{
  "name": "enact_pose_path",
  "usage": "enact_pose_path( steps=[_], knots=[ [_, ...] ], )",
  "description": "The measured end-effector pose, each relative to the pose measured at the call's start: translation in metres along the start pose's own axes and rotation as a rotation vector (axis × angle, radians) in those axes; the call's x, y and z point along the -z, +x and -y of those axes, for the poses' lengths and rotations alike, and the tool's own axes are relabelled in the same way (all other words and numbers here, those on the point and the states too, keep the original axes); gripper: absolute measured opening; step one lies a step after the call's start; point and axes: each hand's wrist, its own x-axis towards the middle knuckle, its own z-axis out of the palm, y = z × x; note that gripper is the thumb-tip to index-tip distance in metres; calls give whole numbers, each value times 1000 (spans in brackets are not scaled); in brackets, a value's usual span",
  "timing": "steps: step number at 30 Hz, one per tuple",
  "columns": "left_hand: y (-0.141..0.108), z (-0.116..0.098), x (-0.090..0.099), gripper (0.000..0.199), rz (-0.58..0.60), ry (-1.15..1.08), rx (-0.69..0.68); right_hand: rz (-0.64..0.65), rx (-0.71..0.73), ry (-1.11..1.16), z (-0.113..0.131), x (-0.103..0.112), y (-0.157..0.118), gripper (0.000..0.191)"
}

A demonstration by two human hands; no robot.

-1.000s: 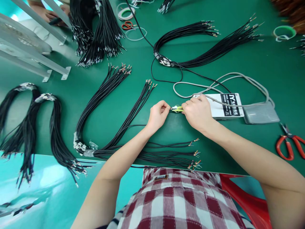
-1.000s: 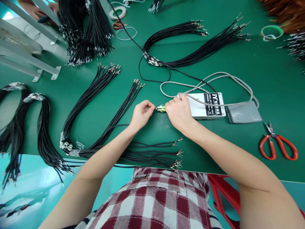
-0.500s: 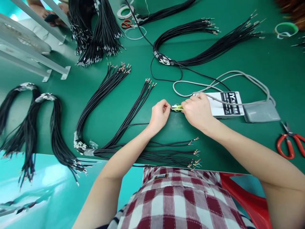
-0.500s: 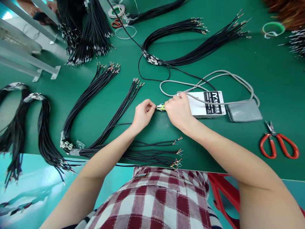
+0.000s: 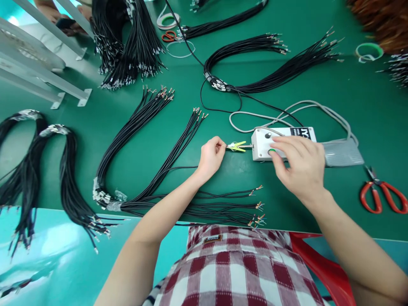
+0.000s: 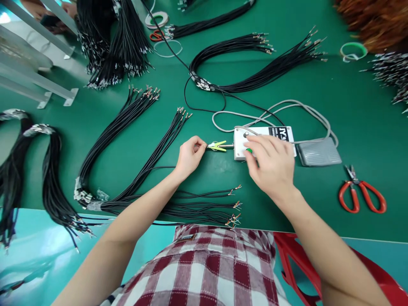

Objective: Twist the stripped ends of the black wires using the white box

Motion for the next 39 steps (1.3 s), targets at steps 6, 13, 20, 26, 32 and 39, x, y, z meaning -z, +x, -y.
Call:
enact_pose_path(
  steps=[6, 13, 20, 26, 32, 39],
  knots=[
    [-1, 0, 0, 14, -4, -15, 12, -17, -39, 53, -16, -20, -54, 15],
    [-1, 14, 18, 14, -49, -39, 53, -174, -7, 34, -24, -41, -53, 15],
    [-72, -45, 20, 21, 183, -412, 183, -250, 9, 275, -6, -24, -55, 32],
    [-104, -40, 22, 27, 502, -114, -105, -165, 54, 427, 2, -26, -61, 31],
    [-5, 31, 94, 10, -67, 957, 17, -178, 36, 504, 4, -27, -57, 30],
    [-5, 17, 89, 13, -84, 1020, 30, -129, 8, 561, 12, -25, -54, 21]
  ],
)
